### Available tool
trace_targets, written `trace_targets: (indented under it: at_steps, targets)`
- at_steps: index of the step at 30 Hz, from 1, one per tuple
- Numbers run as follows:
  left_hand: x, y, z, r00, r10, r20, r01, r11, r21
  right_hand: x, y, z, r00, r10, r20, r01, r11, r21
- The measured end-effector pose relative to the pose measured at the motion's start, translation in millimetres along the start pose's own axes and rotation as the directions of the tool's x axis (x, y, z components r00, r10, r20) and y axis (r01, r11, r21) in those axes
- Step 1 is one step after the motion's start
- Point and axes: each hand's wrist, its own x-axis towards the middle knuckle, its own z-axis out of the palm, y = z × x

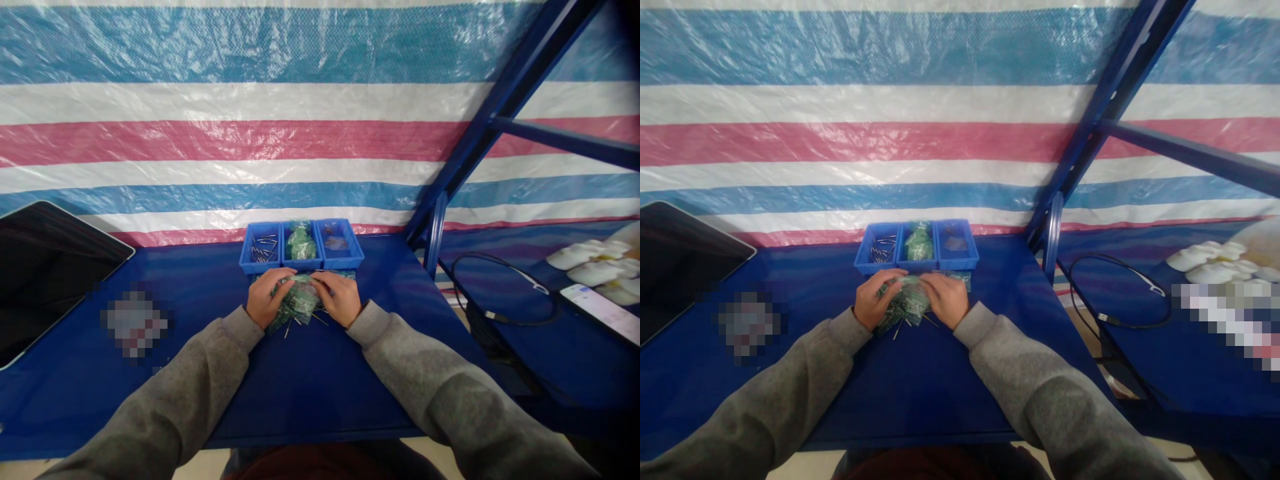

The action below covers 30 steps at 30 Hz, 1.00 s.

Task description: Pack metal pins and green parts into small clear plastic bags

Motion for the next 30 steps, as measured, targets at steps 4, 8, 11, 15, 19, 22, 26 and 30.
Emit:
trace_targets:
  at_steps: [4, 8, 11, 15, 19, 22, 26, 30]
  targets:
    - [-2.5, -1.7, 0.6, 0.996, 0.087, -0.013, -0.086, 0.995, 0.052, 1.4, -1.3, -1.4, 1.000, -0.021, 0.002, 0.021, 1.000, -0.002]
    - [-3.2, -1.5, 1.0, 0.984, 0.177, -0.039, -0.172, 0.980, 0.105, 3.6, -3.6, -2.4, 0.998, -0.067, -0.017, 0.067, 0.998, -0.004]
    - [-2.3, 0.0, 0.2, 0.980, 0.187, -0.060, -0.181, 0.978, 0.099, 3.4, -3.2, -0.9, 0.996, -0.088, -0.003, 0.088, 0.996, 0.022]
    - [-0.7, 0.2, -1.1, 0.993, 0.106, -0.046, -0.104, 0.993, 0.059, 3.0, -1.9, -2.4, 0.995, -0.086, -0.052, 0.088, 0.995, 0.047]
    - [0.7, -2.6, 0.1, 0.994, 0.112, 0.005, -0.112, 0.993, 0.032, 3.5, -1.8, -6.3, 0.992, -0.091, -0.086, 0.094, 0.995, 0.032]
    - [0.6, -4.9, 2.1, 0.990, 0.140, 0.019, -0.141, 0.990, 0.014, 3.2, -1.7, -5.2, 0.992, -0.109, -0.067, 0.112, 0.993, 0.038]
    - [-0.4, -5.3, 3.4, 0.993, 0.121, -0.009, -0.121, 0.991, 0.049, 3.2, -1.8, -1.9, 0.995, -0.095, -0.025, 0.096, 0.994, 0.053]
    - [-1.4, -4.4, 3.2, 0.996, 0.088, -0.009, -0.087, 0.993, 0.077, 3.2, -1.4, -0.6, 0.996, -0.088, -0.023, 0.088, 0.995, 0.036]
